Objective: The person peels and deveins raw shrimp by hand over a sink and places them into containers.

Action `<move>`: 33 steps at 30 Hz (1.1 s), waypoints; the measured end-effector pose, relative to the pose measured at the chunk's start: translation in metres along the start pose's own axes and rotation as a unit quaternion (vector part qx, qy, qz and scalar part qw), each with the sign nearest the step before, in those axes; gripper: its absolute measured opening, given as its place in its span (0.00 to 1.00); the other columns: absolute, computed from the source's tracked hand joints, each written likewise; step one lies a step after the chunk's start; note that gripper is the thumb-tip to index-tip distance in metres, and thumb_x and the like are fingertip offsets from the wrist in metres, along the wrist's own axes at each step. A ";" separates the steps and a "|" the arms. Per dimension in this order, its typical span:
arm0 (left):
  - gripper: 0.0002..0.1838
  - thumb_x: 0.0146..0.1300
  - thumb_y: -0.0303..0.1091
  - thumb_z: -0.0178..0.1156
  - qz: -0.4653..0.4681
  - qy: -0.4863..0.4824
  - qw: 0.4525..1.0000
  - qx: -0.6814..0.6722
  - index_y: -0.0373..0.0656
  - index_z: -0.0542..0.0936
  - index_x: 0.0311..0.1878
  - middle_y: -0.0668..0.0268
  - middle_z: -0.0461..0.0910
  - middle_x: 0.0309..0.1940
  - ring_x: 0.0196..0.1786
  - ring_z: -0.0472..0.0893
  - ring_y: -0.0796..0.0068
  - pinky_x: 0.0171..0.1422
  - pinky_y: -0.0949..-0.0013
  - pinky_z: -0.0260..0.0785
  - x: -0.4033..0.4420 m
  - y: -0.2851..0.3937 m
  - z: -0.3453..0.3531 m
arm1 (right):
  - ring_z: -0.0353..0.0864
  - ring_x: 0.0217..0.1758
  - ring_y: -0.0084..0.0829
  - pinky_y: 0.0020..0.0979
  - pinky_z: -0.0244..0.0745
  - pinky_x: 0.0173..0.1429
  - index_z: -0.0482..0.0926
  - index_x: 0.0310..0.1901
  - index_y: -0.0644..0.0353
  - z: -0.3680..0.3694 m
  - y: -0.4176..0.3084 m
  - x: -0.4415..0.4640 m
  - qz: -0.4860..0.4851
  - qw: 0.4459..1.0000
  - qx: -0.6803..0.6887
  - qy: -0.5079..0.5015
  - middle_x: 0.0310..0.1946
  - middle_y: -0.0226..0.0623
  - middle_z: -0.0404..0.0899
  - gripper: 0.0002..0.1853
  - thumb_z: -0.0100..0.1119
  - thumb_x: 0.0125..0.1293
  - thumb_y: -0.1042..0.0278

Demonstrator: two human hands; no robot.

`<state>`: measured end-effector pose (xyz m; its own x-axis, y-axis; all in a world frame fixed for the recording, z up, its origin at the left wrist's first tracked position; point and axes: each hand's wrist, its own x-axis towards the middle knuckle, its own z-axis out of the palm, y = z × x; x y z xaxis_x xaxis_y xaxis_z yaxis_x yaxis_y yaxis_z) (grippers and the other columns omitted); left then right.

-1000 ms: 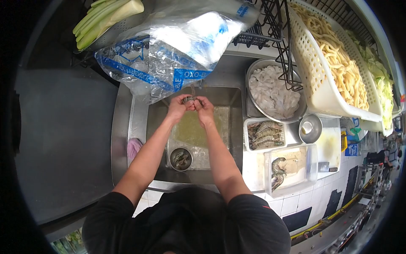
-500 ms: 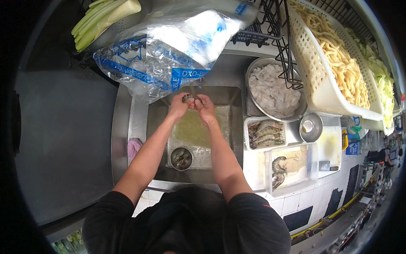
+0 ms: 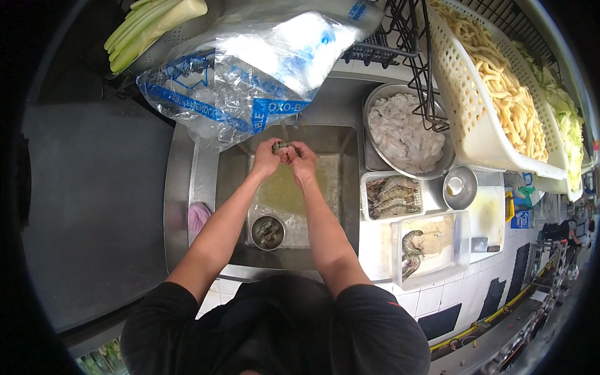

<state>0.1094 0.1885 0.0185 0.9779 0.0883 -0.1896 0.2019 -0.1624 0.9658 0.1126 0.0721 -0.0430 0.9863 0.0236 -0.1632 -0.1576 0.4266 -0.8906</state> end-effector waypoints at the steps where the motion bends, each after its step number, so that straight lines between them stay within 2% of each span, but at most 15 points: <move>1: 0.12 0.62 0.20 0.64 -0.020 0.000 1.000 -0.011 0.29 0.79 0.49 0.63 0.83 0.29 0.30 0.82 0.77 0.34 0.72 0.77 -0.003 0.006 0.000 | 0.79 0.33 0.24 0.27 0.73 0.35 0.77 0.49 0.67 0.000 0.000 0.000 0.008 1.000 -0.001 -0.006 0.34 0.34 0.82 0.07 0.56 0.72 0.77; 3: 0.12 0.63 0.20 0.63 -0.005 0.003 1.000 0.030 0.29 0.79 0.49 0.63 0.83 0.30 0.30 0.83 0.77 0.35 0.72 0.78 0.002 -0.002 -0.003 | 0.80 0.34 0.26 0.28 0.73 0.38 0.75 0.52 0.67 -0.001 -0.004 0.000 0.017 1.000 -0.001 -0.013 0.34 0.36 0.82 0.09 0.54 0.73 0.77; 5: 0.12 0.63 0.20 0.63 0.010 0.006 0.997 0.070 0.29 0.79 0.50 0.63 0.83 0.31 0.31 0.83 0.77 0.36 0.72 0.78 0.010 -0.014 -0.007 | 0.81 0.36 0.27 0.30 0.76 0.42 0.72 0.55 0.67 -0.004 -0.014 0.000 0.049 0.995 0.040 -0.075 0.39 0.37 0.82 0.11 0.54 0.74 0.75; 7: 0.12 0.65 0.20 0.62 0.031 -0.028 0.999 -0.016 0.29 0.79 0.51 0.62 0.84 0.34 0.32 0.83 0.77 0.37 0.73 0.79 0.014 -0.017 -0.010 | 0.81 0.39 0.28 0.31 0.77 0.45 0.71 0.56 0.66 -0.004 -0.014 0.000 0.049 0.994 0.062 -0.080 0.42 0.38 0.82 0.12 0.53 0.75 0.74; 11: 0.12 0.66 0.20 0.62 0.009 -0.039 0.996 -0.080 0.30 0.80 0.51 0.61 0.84 0.36 0.32 0.83 0.77 0.38 0.74 0.79 0.010 -0.005 -0.011 | 0.81 0.45 0.29 0.34 0.79 0.52 0.70 0.58 0.63 -0.004 -0.011 -0.001 0.025 0.989 0.111 -0.090 0.48 0.37 0.80 0.13 0.52 0.76 0.73; 15: 0.13 0.65 0.20 0.63 -0.008 -0.054 0.991 -0.120 0.29 0.80 0.52 0.61 0.84 0.36 0.32 0.84 0.77 0.38 0.74 0.80 0.008 0.000 -0.012 | 0.80 0.47 0.27 0.33 0.78 0.52 0.71 0.57 0.63 -0.001 -0.012 -0.001 0.027 0.987 0.129 -0.089 0.48 0.36 0.80 0.12 0.52 0.76 0.74; 17: 0.13 0.65 0.21 0.64 -0.005 -0.060 0.989 -0.132 0.29 0.80 0.52 0.61 0.84 0.35 0.32 0.84 0.76 0.38 0.74 0.80 0.007 0.000 -0.012 | 0.81 0.43 0.26 0.30 0.79 0.48 0.73 0.54 0.65 0.000 -0.010 0.002 0.032 0.997 0.043 -0.048 0.45 0.37 0.81 0.10 0.51 0.75 0.76; 20: 0.13 0.64 0.21 0.64 -0.003 -0.039 0.993 -0.112 0.28 0.80 0.51 0.61 0.85 0.34 0.31 0.84 0.76 0.37 0.74 0.80 0.004 0.003 -0.008 | 0.81 0.37 0.25 0.27 0.79 0.42 0.75 0.50 0.67 0.001 -0.004 0.010 0.013 0.999 0.003 -0.034 0.40 0.37 0.82 0.07 0.51 0.74 0.79; 23: 0.13 0.64 0.21 0.64 0.021 -0.020 0.997 -0.065 0.28 0.80 0.51 0.61 0.85 0.32 0.30 0.84 0.76 0.36 0.74 0.79 0.006 0.006 -0.004 | 0.81 0.33 0.25 0.26 0.78 0.39 0.76 0.46 0.68 0.005 -0.004 0.012 -0.003 0.999 0.032 0.001 0.35 0.37 0.82 0.05 0.52 0.73 0.80; 29: 0.11 0.63 0.20 0.63 0.011 -0.015 0.997 -0.077 0.28 0.80 0.49 0.61 0.84 0.30 0.30 0.84 0.77 0.34 0.73 0.78 0.010 0.001 0.000 | 0.80 0.33 0.25 0.26 0.77 0.37 0.78 0.46 0.69 0.011 -0.011 0.009 0.007 0.999 0.035 0.038 0.36 0.36 0.82 0.06 0.53 0.71 0.82; 31: 0.11 0.62 0.19 0.64 0.025 0.022 0.999 -0.013 0.27 0.80 0.48 0.61 0.84 0.30 0.29 0.83 0.77 0.34 0.73 0.78 0.014 -0.005 0.002 | 0.80 0.33 0.25 0.26 0.77 0.37 0.78 0.47 0.69 0.010 -0.009 0.009 0.008 0.998 0.041 0.038 0.36 0.36 0.82 0.06 0.53 0.71 0.83; 33: 0.12 0.61 0.20 0.65 0.017 0.010 0.999 -0.043 0.28 0.81 0.48 0.62 0.84 0.30 0.30 0.83 0.77 0.34 0.72 0.78 0.009 0.003 0.001 | 0.80 0.33 0.25 0.26 0.76 0.37 0.78 0.47 0.70 0.011 -0.009 0.008 0.012 0.998 0.047 0.039 0.36 0.36 0.82 0.07 0.54 0.71 0.83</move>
<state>0.1190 0.1879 0.0196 0.9824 0.1048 -0.1545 0.1633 -0.0812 0.9832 0.1220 0.0781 -0.0318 0.9749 -0.0346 -0.2198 -0.1720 0.5096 -0.8430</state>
